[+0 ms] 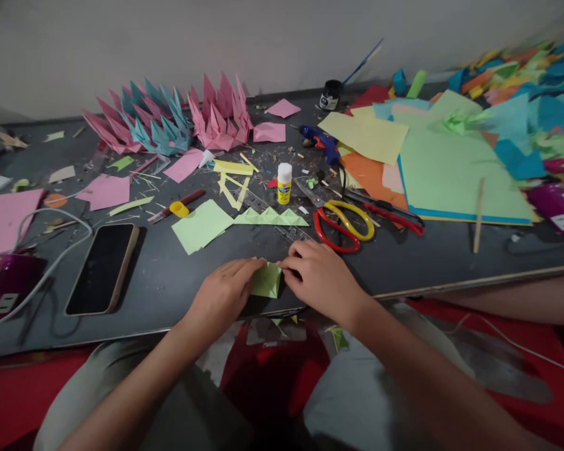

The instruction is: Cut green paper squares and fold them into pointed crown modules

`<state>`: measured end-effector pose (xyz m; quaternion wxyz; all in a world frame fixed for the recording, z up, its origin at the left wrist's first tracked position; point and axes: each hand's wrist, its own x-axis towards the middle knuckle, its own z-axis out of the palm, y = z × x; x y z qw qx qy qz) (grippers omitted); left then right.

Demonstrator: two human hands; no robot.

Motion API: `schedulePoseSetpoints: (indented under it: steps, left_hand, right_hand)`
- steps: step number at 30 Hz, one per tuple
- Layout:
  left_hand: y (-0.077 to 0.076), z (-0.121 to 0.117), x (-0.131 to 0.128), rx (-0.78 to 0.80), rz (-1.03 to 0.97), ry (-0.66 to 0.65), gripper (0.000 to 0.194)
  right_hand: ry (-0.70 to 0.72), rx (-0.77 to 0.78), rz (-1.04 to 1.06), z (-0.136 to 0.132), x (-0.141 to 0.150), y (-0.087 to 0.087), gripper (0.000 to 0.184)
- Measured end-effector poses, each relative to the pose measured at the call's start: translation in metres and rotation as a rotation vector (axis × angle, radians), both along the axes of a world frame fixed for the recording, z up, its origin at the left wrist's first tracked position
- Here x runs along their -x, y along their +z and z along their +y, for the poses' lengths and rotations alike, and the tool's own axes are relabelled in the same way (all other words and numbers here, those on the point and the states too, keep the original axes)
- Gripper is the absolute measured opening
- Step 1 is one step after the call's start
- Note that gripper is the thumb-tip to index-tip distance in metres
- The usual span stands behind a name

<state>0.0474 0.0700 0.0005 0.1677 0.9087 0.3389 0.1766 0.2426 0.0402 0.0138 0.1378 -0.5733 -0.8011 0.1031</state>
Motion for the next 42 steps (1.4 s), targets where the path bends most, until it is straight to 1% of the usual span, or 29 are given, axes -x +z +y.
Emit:
schedulePoseSetpoints:
  steps: [4, 5, 7, 9, 12, 16, 20, 22, 26, 29, 33, 37, 42]
  left_hand:
    - [-0.005, 0.002, 0.003, 0.093, -0.170, 0.209, 0.035]
    - [-0.005, 0.003, 0.004, 0.098, -0.192, 0.244, 0.034]
    - [-0.006, 0.003, 0.005, 0.085, -0.217, 0.269, 0.032]
    - [-0.007, 0.003, 0.005, 0.046, -0.208, 0.254, 0.024]
    - [-0.007, 0.002, 0.003, -0.035, -0.128, 0.204, 0.017]
    - [-0.004, 0.000, 0.001, -0.099, -0.020, 0.167, 0.015]
    - [-0.004, 0.000, 0.002, -0.131, -0.007, 0.055, 0.018]
    - [-0.005, 0.000, 0.003, -0.117, -0.020, 0.017, 0.020]
    - [-0.005, 0.000, 0.002, -0.075, -0.026, 0.012, 0.018]
    - [-0.003, -0.001, 0.000, -0.099, -0.004, 0.008, 0.015]
    - [-0.001, -0.001, 0.000, -0.102, 0.040, -0.006, 0.019]
    - [0.000, 0.001, 0.004, -0.034, 0.050, -0.031, 0.024]
    - [0.006, 0.004, 0.008, 0.050, 0.049, -0.054, 0.034]
  right_hand:
    - [0.019, -0.019, 0.035, 0.000, -0.001, -0.003, 0.017]
    - [0.024, -0.022, 0.035, 0.001, -0.001, -0.003, 0.017]
    - [0.030, -0.016, 0.029, 0.001, -0.001, -0.003, 0.016]
    - [0.034, 0.000, 0.016, 0.002, -0.001, -0.001, 0.015]
    - [0.040, 0.027, -0.004, 0.002, 0.000, 0.000, 0.014]
    - [0.048, 0.009, -0.001, 0.003, 0.003, -0.003, 0.014]
    - [0.057, -0.018, -0.010, 0.002, 0.010, -0.007, 0.017]
    - [0.064, -0.036, -0.014, 0.001, 0.013, -0.010, 0.018]
    - [0.087, -0.087, -0.028, -0.002, 0.016, -0.013, 0.021]
    - [0.124, -0.093, -0.016, -0.004, 0.014, -0.014, 0.021]
    - [0.152, -0.091, 0.000, -0.005, 0.011, -0.014, 0.022]
    - [0.187, -0.038, 0.023, -0.002, 0.006, -0.013, 0.022]
    - [0.232, 0.052, 0.110, 0.001, -0.001, -0.007, 0.025]
